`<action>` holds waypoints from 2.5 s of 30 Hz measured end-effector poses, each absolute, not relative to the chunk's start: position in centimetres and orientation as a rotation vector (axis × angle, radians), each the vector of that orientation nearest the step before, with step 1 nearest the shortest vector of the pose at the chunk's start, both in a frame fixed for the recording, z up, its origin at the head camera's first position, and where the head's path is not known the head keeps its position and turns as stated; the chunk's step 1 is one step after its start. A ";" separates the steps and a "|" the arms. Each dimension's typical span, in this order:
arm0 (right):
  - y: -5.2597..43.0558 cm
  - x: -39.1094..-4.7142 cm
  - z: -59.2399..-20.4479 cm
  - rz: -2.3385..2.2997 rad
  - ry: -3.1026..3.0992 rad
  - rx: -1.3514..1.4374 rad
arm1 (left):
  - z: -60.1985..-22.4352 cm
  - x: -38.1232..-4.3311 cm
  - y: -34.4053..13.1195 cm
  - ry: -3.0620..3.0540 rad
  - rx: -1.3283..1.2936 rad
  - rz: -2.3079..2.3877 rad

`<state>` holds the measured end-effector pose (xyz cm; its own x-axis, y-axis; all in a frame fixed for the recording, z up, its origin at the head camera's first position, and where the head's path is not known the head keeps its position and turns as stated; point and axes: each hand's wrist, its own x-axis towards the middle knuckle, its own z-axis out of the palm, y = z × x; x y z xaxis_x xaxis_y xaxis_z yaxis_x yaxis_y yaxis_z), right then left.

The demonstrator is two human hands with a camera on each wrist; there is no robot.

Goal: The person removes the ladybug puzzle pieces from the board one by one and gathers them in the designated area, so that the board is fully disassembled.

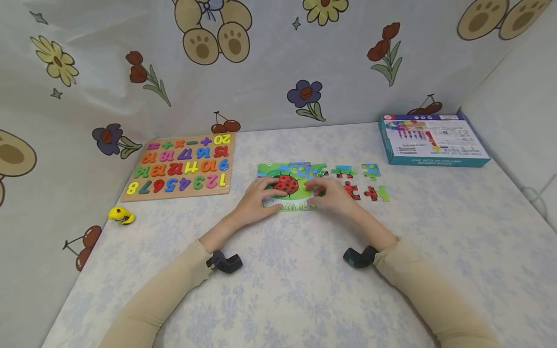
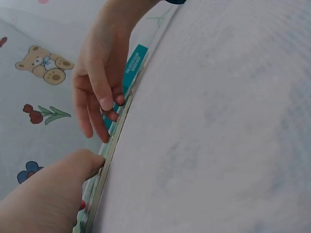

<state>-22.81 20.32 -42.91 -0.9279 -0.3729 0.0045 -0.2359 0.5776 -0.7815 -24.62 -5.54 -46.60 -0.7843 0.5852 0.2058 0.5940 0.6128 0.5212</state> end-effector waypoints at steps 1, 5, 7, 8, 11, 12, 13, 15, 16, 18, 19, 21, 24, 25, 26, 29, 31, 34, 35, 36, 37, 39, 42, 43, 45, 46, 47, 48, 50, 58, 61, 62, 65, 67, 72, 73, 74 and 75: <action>20.0 -22.6 -43.0 -1.259 2.657 -0.532 | -46.6 -24.6 -5.5 -2.813 -1.028 -0.912; 19.3 -22.0 -43.2 -1.231 2.718 -0.541 | -46.5 -24.6 -5.5 -2.839 -1.005 -0.921; 19.2 -21.9 -43.3 -1.230 2.740 -0.545 | -46.5 -24.6 -5.5 -2.851 -0.996 -0.932; 19.1 -21.9 -43.3 -1.231 2.751 -0.552 | -46.4 -24.6 -5.4 -2.855 -0.994 -0.936; 19.1 -21.8 -43.4 -1.276 2.763 -0.552 | -46.3 -24.6 -5.4 -2.858 -0.996 -0.936; 19.0 -21.7 -43.5 -1.300 2.762 -0.539 | -46.3 -24.5 -5.4 -2.859 -0.997 -0.936; 19.0 -21.7 -43.4 -1.327 2.761 -0.516 | -46.3 -24.5 -5.4 -2.861 -0.997 -0.936; 19.1 -21.6 -43.3 -1.413 2.721 -0.448 | -46.2 -24.4 -5.3 -2.865 -0.996 -0.937; 19.1 -21.5 -43.1 -1.453 2.696 -0.399 | -46.1 -24.4 -5.3 -2.867 -0.995 -0.936; 19.6 -21.4 -42.6 -1.518 2.656 -0.323 | -46.1 -24.4 -5.3 -2.867 -0.995 -0.945; 20.0 -21.4 -42.3 -1.539 2.638 -0.281 | -46.1 -24.3 -5.3 -2.865 -0.996 -0.948; 21.1 -21.2 -41.7 -1.556 2.614 -0.209 | -46.1 -24.3 -5.2 -2.863 -1.000 -0.948; 23.4 -20.6 -41.1 -1.527 2.609 -0.131 | -46.2 -24.4 -5.2 -2.861 -0.995 -0.952; 24.3 -20.3 -40.9 -1.504 2.618 -0.114 | -46.3 -24.4 -5.3 -2.862 -0.989 -0.952; 25.1 -19.9 -40.7 -1.479 2.621 -0.098 | -46.3 -24.4 -5.3 -2.861 -0.985 -0.953; 27.7 -18.6 -40.3 -1.375 2.653 -0.030 | -46.3 -24.4 -5.5 -2.856 -0.966 -0.947; 29.3 -17.7 -40.2 -1.314 2.671 -0.001 | -46.3 -24.4 -5.5 -2.855 -0.955 -0.940; 31.5 -16.5 -40.4 -1.243 2.699 0.016 | -46.3 -24.5 -5.4 -2.846 -0.910 -0.950; 32.1 -16.1 -40.5 -1.228 2.699 0.012 | -46.4 -24.5 -5.4 -2.842 -0.885 -0.962; 32.7 -15.9 -40.7 -1.209 2.705 0.007 | -46.4 -24.6 -5.4 -2.838 -0.859 -0.975; 33.1 -15.7 -40.8 -1.184 2.712 0.009 | -46.4 -24.6 -5.4 -2.834 -0.832 -0.988; 33.6 -15.5 -41.1 -1.138 2.733 0.009 | -46.4 -24.6 -5.4 -2.828 -0.789 -1.011; 33.6 -15.6 -41.2 -1.105 2.769 0.011 | -46.3 -24.6 -5.5 -2.836 -0.746 -1.048; 33.3 -15.7 -41.2 -1.094 2.776 0.016 | -46.3 -24.6 -5.5 -2.838 -0.736 -1.061; 32.1 -16.2 -40.9 -1.085 2.785 0.002 | -46.3 -24.6 -5.6 -2.842 -0.714 -1.083; 31.3 -16.4 -40.8 -1.093 2.781 -0.022 | -46.3 -24.6 -5.6 -2.840 -0.706 -1.096; 30.4 -16.7 -40.6 -1.106 2.771 -0.050 | -46.3 -24.6 -5.6 -2.837 -0.700 -1.103; 29.4 -17.1 -40.5 -1.113 2.759 -0.079 | -46.3 -24.6 -5.6 -2.835 -0.694 -1.110; 27.0 -17.8 -40.4 -1.151 2.737 -0.160 | -46.2 -24.6 -5.6 -2.832 -0.684 -1.113; 18.7 -20.4 -41.8 -1.286 2.621 -0.437 | -46.5 -24.7 -5.7 -2.830 -0.666 -1.102; 16.6 -21.2 -42.2 -1.269 2.609 -0.492 | -46.5 -24.7 -5.7 -2.823 -0.673 -1.098; 16.1 -21.5 -42.4 -1.269 2.605 -0.499 | -46.5 -24.7 -5.7 -2.820 -0.677 -1.101; 15.2 -22.0 -42.7 -1.290 2.589 -0.496 | -46.4 -24.7 -5.8 -2.823 -0.686 -1.107; 14.8 -22.3 -43.0 -1.329 2.582 -0.470 | -46.4 -24.7 -5.8 -2.832 -0.695 -1.094; 14.6 -22.7 -42.9 -1.488 2.546 -0.369 | -46.5 -24.7 -5.8 -2.852 -0.705 -1.066; 14.7 -22.7 -42.8 -1.520 2.531 -0.342 | -46.5 -24.7 -5.8 -2.857 -0.701 -1.064; 14.9 -22.7 -42.6 -1.537 2.523 -0.316 | -46.5 -24.7 -5.7 -2.860 -0.695 -1.067; 15.3 -22.6 -42.4 -1.548 2.506 -0.287 | -46.5 -24.7 -5.7 -2.864 -0.687 -1.068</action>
